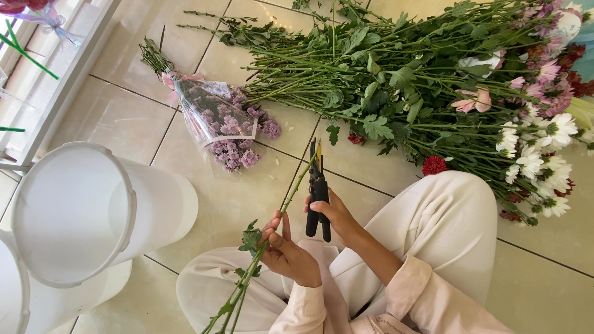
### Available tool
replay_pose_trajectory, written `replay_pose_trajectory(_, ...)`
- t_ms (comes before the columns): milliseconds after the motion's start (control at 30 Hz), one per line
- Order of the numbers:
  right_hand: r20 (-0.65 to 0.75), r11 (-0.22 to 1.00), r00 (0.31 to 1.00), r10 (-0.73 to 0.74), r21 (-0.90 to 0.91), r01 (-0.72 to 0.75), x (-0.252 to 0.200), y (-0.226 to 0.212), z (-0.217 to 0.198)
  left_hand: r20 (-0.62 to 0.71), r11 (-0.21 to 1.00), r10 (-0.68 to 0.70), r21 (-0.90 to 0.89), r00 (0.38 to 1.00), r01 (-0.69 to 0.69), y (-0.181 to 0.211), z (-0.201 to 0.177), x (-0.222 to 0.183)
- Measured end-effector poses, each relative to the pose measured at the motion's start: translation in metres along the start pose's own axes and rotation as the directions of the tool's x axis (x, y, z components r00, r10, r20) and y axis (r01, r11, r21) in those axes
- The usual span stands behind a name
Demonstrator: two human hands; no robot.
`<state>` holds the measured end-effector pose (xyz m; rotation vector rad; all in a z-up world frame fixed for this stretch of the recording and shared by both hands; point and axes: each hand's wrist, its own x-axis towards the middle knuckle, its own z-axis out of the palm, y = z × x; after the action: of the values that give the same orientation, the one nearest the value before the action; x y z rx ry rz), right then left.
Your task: The person prunes flower stems using shears and places the flowers into buckets of water.
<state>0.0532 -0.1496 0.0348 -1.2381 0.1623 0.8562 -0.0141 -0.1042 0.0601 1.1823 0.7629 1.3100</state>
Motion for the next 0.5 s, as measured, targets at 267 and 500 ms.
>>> replay_pose_trajectory(267, -0.056, 0.988, 0.987, 0.153, 0.022, -0.152, -0.003, -0.016, 0.004, -0.003, 1.000, -0.018, 0.004, 1.000, 0.018, 0.001, -0.003, 0.001)
replay_pose_trajectory(500, -0.140, 0.986, 0.990, 0.007, -0.164, -0.030, 0.001, -0.007, 0.006, 0.020, 1.000, -0.005, -0.001, 1.000, 0.005, -0.003, -0.002, -0.004)
